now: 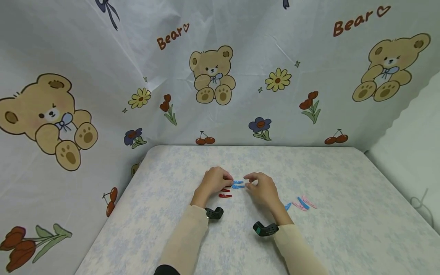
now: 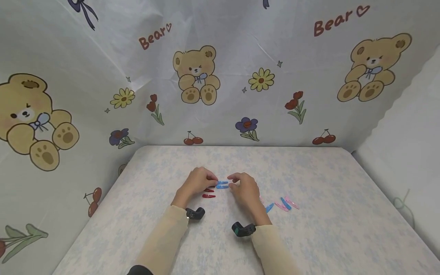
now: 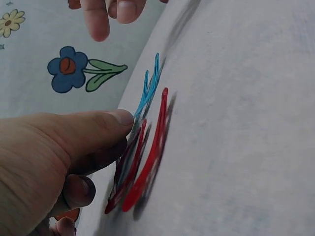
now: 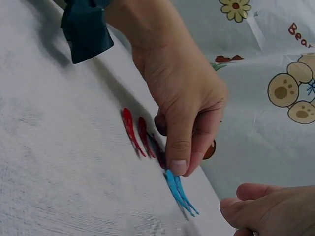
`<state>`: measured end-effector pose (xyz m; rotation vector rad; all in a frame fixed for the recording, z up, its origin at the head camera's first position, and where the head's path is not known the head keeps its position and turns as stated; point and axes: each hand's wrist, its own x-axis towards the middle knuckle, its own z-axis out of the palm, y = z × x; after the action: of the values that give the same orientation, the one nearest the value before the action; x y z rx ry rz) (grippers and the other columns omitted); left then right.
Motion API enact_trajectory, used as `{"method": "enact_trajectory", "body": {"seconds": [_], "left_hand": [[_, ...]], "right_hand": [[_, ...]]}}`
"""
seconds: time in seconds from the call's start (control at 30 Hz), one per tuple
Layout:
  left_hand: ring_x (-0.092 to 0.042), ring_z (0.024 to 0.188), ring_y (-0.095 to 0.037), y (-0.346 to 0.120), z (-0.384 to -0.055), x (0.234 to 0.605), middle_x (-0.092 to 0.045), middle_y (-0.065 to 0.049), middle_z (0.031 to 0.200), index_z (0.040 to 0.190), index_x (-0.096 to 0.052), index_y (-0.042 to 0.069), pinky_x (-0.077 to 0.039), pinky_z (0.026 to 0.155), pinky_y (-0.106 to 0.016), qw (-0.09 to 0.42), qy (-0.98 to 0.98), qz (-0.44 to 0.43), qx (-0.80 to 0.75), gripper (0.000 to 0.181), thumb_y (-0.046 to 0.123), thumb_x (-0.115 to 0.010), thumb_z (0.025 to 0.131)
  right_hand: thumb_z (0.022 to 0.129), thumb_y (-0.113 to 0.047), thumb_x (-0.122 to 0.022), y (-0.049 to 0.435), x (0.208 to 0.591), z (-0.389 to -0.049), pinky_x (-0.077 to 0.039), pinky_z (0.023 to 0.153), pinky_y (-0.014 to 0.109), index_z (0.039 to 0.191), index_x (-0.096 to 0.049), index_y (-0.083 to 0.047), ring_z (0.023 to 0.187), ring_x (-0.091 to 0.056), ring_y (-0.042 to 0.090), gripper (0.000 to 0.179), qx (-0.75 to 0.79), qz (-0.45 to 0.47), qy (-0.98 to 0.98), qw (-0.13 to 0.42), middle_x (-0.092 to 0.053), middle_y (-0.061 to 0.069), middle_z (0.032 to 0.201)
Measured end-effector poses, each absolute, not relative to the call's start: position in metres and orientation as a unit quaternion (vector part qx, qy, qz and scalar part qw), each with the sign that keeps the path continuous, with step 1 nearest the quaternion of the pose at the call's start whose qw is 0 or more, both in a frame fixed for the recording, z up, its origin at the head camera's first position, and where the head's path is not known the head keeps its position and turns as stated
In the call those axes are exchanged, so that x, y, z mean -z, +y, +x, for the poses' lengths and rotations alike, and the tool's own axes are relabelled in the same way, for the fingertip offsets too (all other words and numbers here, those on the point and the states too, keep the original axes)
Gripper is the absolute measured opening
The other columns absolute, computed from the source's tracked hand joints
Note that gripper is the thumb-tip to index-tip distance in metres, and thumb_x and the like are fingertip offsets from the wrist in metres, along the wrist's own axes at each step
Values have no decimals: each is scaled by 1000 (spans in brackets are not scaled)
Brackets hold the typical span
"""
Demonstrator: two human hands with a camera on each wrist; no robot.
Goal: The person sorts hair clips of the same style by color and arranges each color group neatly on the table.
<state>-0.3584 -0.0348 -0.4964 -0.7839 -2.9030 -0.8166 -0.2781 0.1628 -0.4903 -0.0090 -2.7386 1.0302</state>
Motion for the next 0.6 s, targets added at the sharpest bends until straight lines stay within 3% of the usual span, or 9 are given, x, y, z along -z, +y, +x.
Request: {"method": "enact_trajectory", "body": {"seconds": [0.27,0.6], "left_hand": [[-64,85,-8,-32,-354,491,-70,22,73,85,-81,31,-43,89,-44,24,-938,-244,244,6,33,-77,89],[-64,85,-7,-35,-356,495,-70,23,75,88,-80,31,-43,91,-45,11,-934,-254,251,5,33,-76,90]], "right_hand": [[92,-20,-74,177,477,-276,-44,62,30,115,-75,-20,68,-57,15,23,-342,-8,-932,121,-70,7,106],[95,-20,-71,197,457,-267,-46,60,30,121,-72,-16,68,-58,17,27,-368,3,-921,131,-68,10,108]]}}
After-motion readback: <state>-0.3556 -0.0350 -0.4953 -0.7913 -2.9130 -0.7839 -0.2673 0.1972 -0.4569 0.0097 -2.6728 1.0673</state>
